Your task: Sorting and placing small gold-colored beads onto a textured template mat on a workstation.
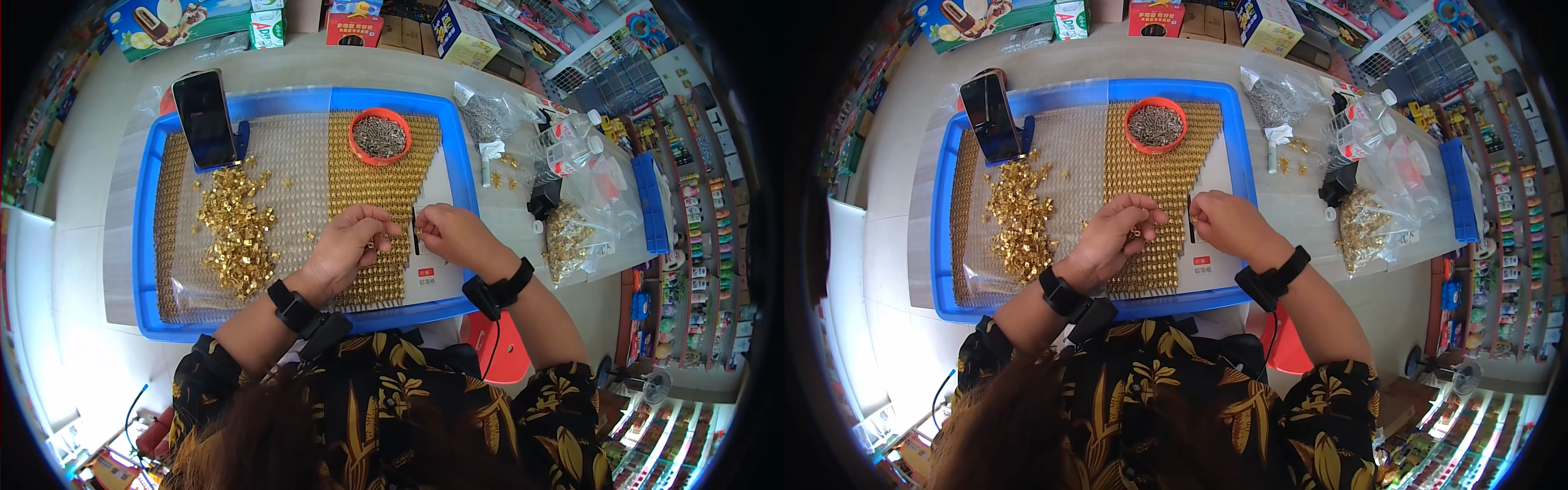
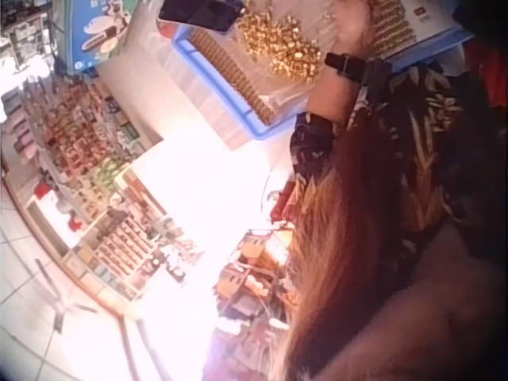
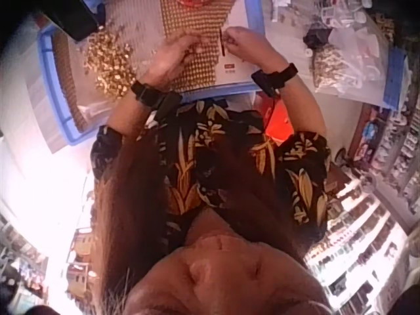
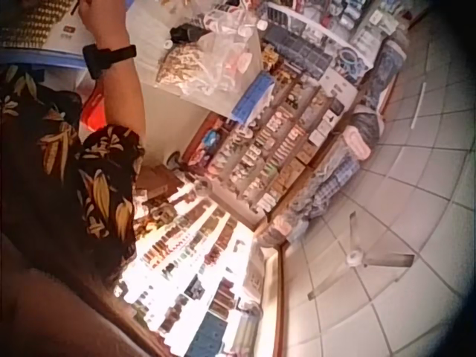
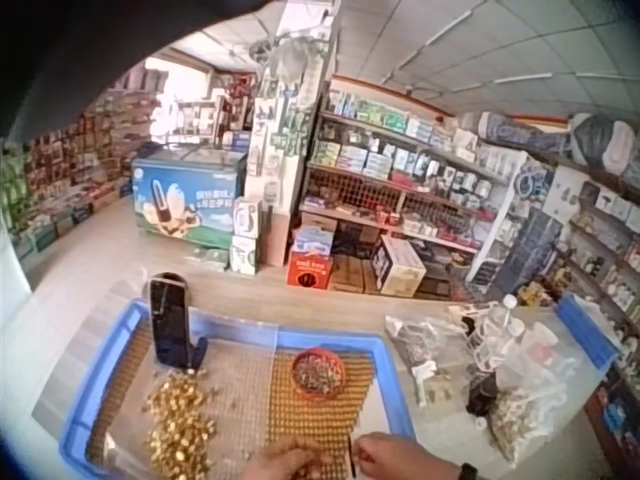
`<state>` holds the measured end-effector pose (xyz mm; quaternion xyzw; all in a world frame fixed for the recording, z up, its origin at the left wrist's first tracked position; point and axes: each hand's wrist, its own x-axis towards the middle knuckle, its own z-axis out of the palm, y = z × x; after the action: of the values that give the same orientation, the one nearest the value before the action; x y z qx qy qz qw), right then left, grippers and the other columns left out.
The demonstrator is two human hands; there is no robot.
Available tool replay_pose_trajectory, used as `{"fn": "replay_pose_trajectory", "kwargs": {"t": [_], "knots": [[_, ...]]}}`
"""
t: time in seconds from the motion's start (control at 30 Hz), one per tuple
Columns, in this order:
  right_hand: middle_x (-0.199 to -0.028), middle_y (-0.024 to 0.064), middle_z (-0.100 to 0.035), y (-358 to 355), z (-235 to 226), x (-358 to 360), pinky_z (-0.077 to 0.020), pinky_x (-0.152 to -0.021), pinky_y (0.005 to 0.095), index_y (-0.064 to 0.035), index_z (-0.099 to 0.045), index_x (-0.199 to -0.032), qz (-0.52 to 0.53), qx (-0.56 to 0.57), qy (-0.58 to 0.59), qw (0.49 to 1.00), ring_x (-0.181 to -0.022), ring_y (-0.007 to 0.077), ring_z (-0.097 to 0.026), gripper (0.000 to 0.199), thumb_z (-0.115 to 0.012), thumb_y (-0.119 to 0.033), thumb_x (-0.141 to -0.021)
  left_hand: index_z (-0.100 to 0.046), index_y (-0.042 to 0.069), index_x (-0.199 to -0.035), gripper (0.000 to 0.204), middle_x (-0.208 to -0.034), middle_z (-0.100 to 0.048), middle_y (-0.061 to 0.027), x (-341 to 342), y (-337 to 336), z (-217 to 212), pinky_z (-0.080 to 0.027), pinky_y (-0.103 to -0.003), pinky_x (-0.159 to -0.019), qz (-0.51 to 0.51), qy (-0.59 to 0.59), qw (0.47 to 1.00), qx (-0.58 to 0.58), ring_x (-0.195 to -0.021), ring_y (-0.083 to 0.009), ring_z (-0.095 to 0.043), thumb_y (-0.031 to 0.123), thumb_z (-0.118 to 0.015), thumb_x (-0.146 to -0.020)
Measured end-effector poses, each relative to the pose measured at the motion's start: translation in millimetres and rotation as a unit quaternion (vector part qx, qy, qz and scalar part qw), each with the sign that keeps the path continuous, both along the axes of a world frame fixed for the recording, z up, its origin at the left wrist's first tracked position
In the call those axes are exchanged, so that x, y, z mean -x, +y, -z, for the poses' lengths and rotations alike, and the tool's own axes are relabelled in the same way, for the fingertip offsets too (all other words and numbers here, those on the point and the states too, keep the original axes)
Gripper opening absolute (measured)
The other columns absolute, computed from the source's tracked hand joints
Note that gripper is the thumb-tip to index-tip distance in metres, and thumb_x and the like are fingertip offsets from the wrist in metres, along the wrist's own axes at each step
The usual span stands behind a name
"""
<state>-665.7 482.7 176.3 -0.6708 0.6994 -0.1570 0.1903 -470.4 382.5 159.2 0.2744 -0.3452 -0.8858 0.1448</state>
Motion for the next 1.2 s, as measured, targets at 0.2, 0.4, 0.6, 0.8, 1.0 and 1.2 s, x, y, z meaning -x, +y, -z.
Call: {"fn": "replay_pose_trajectory", "kwargs": {"t": [0.2, 0.4, 0.6, 0.8, 1.0, 1.2], "knots": [[-0.075, 0.0099, -0.061, -5.8, -1.0, -3.6, -0.0488, -0.062, 0.0346, -0.0030, -0.056, -0.087, 0.025, -0.006, -0.015, 1.000, -0.069, 0.0251, -0.062, 0.014, -0.064, -0.008, -0.076, -0.045, 0.003, -0.105, 0.018, -0.096, -0.061, -0.0089, -0.9, -0.3, -7.0, -0.036, -0.018, -0.048, -0.005, -0.012, 1.000, -0.017, -0.069, -0.0088, -0.054, 0.004, -0.044, -0.088], [-0.077, 0.0088, -0.060, -4.9, -1.6, -1.4, -0.0482, -0.063, 0.0362, -0.0058, -0.058, -0.084, 0.022, -0.023, 0.050, 0.998, -0.071, 0.0259, -0.061, 0.013, -0.064, -0.016, -0.078, -0.046, 0.002, -0.105, 0.018, -0.095, -0.061, -0.0095, -0.6, -1.2, 2.1, -0.037, -0.018, -0.048, -0.026, 0.015, 1.000, -0.006, -0.069, -0.0091, -0.054, 0.004, -0.044, -0.087], [-0.078, 0.0078, -0.060, -5.9, 3.3, -1.9, -0.0480, -0.064, 0.0369, -0.0077, -0.059, -0.082, 0.018, 0.001, 0.079, 0.997, -0.071, 0.0269, -0.061, 0.015, -0.064, -0.021, -0.080, -0.047, 0.002, -0.105, 0.018, -0.095, -0.061, -0.0098, 0.5, -0.8, 5.6, -0.037, -0.018, -0.048, -0.030, 0.016, 0.999, -0.002, -0.070, -0.0095, -0.055, 0.003, -0.044, -0.087], [-0.080, 0.0073, -0.060, -6.3, 3.1, -1.5, -0.0481, -0.063, 0.0371, -0.0083, -0.059, -0.083, 0.021, -0.007, 0.082, 0.996, -0.072, 0.0267, -0.061, 0.014, -0.064, -0.021, -0.080, -0.046, 0.003, -0.105, 0.017, -0.095, -0.061, -0.0090, 0.3, 0.0, 2.5, -0.037, -0.019, -0.048, -0.019, 0.022, 1.000, 0.001, -0.070, -0.0088, -0.055, 0.006, -0.045, -0.089], [-0.080, 0.0071, -0.061, -5.6, -14.9, 5.7, -0.0483, -0.063, 0.0372, -0.0083, -0.059, -0.082, 0.036, -0.027, 0.088, 0.995, -0.073, 0.0267, -0.061, 0.012, -0.063, -0.020, -0.079, -0.048, 0.005, -0.104, 0.014, -0.091, -0.061, -0.0072, -1.0, 0.3, -7.8, -0.036, -0.018, -0.048, -0.009, 0.003, 1.000, -0.007, -0.069, -0.0085, -0.055, 0.012, -0.045, -0.091], [-0.080, 0.0076, -0.062, -3.4, -25.3, 22.0, -0.0487, -0.063, 0.0381, -0.0085, -0.061, -0.077, 0.055, 0.040, 0.174, 0.982, -0.072, 0.0276, -0.061, 0.008, -0.060, -0.016, -0.078, -0.052, 0.008, -0.097, 0.012, -0.083, -0.059, -0.0021, -0.8, 1.0, -7.2, -0.035, -0.017, -0.048, 0.015, -0.003, 1.000, -0.003, -0.066, -0.0063, -0.054, 0.019, -0.047, -0.093]]}}
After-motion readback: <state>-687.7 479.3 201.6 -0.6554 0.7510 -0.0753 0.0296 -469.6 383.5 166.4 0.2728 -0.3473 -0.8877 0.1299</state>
